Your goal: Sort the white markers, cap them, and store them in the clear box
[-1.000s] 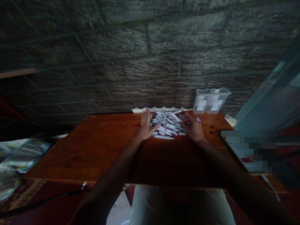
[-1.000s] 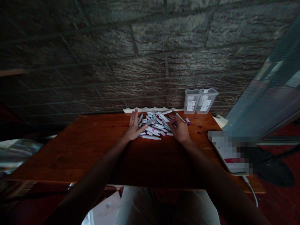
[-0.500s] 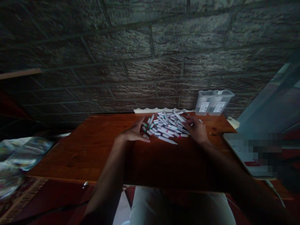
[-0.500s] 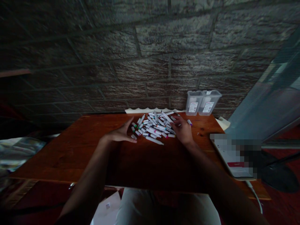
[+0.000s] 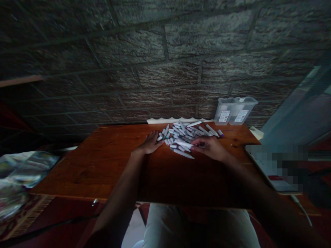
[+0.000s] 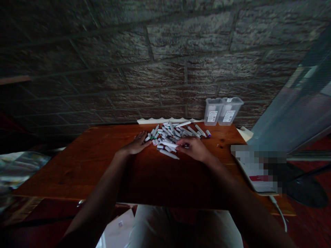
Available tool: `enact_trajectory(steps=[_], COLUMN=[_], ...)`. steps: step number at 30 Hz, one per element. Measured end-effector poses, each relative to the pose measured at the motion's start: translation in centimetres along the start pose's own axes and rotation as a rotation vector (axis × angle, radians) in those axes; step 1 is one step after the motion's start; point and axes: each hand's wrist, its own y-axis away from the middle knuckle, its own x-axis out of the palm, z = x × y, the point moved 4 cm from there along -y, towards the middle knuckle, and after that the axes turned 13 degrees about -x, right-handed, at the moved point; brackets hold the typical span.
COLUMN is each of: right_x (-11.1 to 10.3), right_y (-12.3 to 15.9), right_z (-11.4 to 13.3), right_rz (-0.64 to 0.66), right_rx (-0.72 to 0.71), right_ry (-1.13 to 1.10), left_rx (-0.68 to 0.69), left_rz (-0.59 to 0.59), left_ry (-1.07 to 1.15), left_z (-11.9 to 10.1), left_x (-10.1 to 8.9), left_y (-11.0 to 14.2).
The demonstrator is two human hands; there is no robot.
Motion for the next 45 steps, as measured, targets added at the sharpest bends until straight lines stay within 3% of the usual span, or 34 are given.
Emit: enact_trajectory(steps=[4,10,17,23,28,33,39,45], right_x=[1.5,1.9,1.7,2.7,1.9,1.1,0.5,-0.3], right_y=[0.3,0.6,0.3,0.0,0.0,0.1,0.0,0.2], right_z=[1.3,1.5,1.4,0.9,0.0,-0.9,-1.3,-2.3], right_rz=[0.161,0.322,0.265,0.191,0.08,0.031,-0.008,-0.066], right_rx=[-0.03,-0.071,-0.075,-0.025,0.049,0.092,0.132,0.202], right_ry=[-0.098,-0.109,0.208,0.383,0.437,0.419,0.383,0.426], left_rx=[0.051,0.087,0.042,0.001,0.016,0.064,0.022,0.074], left_rz=[-0.074,-0.075,-0.103,-0.069,-0.122,-0.22,0.031,0.045], left_ry=[0.104,0.357,0.546,0.66,0.609,0.41,0.145,0.044], left_z=[-0.9,-1.6,-2.9,-3.8,-4.4,-3.8,-2.1,-3.2], left_x=[0.8,0.6,1.4,1.1,0.5,-0.5,-1.1,0.5], left_y=[-0.4,-1.0,-2.2,-1.6,-1.1,-0.4,1.1,1.3])
